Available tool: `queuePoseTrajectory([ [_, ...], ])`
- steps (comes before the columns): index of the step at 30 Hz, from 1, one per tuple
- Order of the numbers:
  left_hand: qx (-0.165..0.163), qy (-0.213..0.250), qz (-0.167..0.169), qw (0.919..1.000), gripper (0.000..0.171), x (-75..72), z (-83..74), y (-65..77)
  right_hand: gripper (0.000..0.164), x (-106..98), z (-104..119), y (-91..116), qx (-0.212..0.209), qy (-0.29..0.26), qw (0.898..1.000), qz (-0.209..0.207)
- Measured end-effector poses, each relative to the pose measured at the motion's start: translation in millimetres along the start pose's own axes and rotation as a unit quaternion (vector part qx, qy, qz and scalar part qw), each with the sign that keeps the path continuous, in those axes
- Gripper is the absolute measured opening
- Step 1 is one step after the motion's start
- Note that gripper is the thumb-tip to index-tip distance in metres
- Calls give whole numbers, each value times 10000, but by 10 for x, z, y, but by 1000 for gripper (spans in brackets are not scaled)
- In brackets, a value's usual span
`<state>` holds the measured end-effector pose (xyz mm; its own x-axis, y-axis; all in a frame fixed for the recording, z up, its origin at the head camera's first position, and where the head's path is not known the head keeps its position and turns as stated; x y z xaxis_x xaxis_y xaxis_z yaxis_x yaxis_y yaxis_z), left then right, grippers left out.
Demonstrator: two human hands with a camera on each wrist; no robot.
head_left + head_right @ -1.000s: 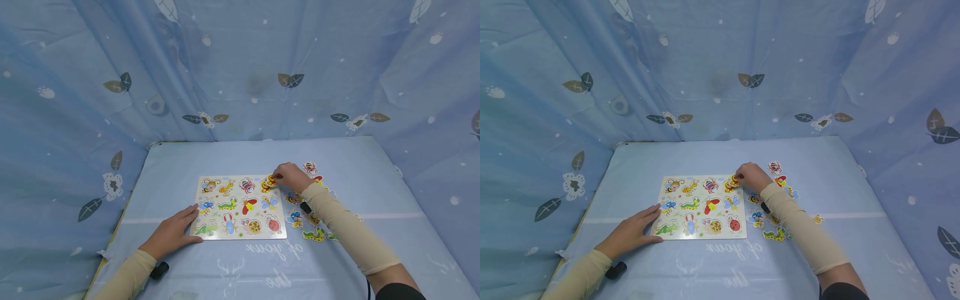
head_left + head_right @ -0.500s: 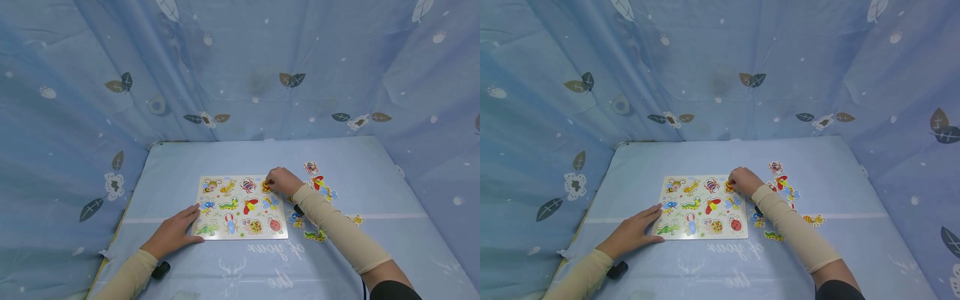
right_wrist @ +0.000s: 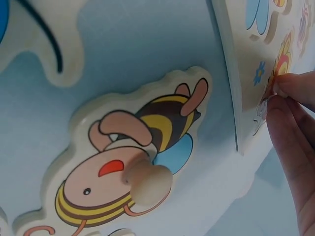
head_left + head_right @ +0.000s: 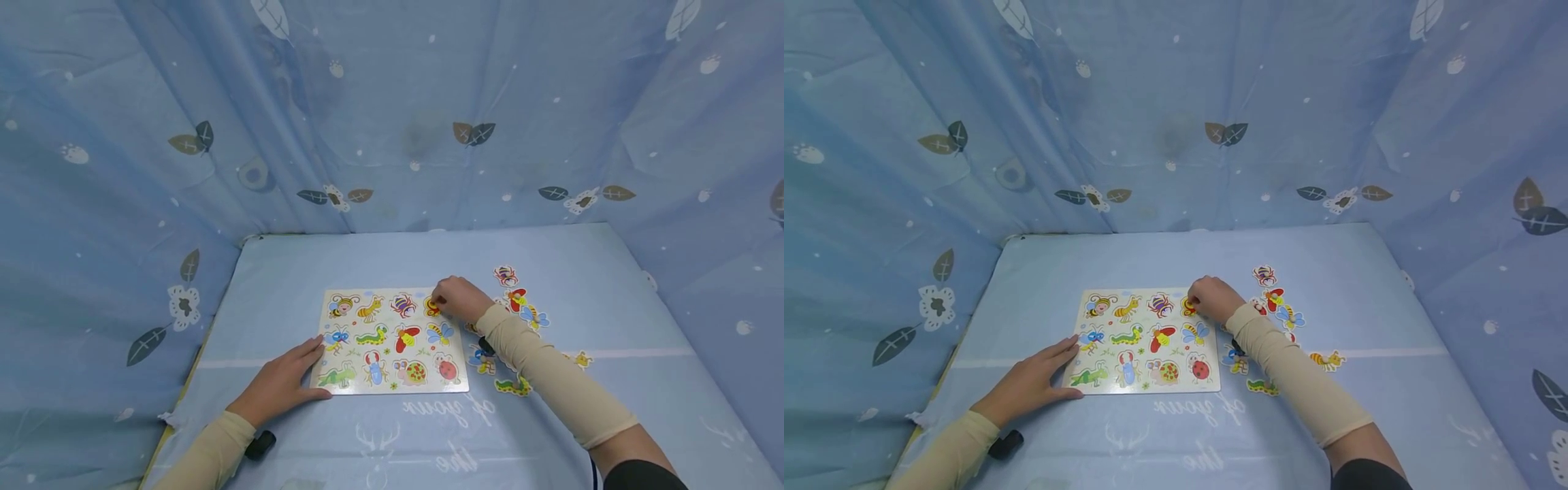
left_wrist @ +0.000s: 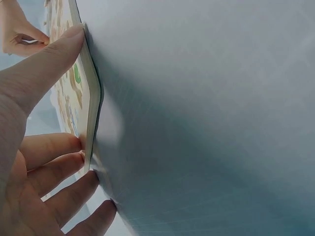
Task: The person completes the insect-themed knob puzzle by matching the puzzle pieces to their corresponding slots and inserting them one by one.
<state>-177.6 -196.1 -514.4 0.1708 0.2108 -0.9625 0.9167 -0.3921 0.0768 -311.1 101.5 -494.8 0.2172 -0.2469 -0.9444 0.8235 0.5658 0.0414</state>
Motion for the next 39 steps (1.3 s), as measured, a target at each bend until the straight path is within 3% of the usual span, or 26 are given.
queuePoseTrajectory([
  [4,-13,1,0,10000,101,13,12,-2,11,-36,-29,23,-90,-146,9999,18],
  [8,6,-2,-19,10000,101,21,20,1,11,-131,-206,59,32,-205,9998,-33],
  [12,46,-20,-65,10000,100,21,23,5,17,-334,-534,143,541,-284,9979,-203],
  [18,66,-32,-123,9999,100,-3,12,2,15,-599,-1172,362,1341,33,9881,-750],
  [23,22,5,-83,10000,100,2,-3,0,14,-635,-1522,558,1891,-73,9785,-825],
  [29,-22,-81,-51,10000,99,7,-4,4,13,-528,-1648,601,2110,-364,9752,-558],
  [39,-25,-19,-89,10000,99,22,10,6,10,-522,-1665,527,1921,-237,9785,-706],
])
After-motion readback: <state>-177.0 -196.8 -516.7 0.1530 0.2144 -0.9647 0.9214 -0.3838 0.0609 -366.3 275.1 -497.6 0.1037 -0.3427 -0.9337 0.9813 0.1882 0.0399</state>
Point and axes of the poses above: each hand's wrist, its own y-axis away from the middle knuckle, its own x-axis out of the palm, z = x × y, the point moved 9 cm from there along -y, towards the middle knuckle
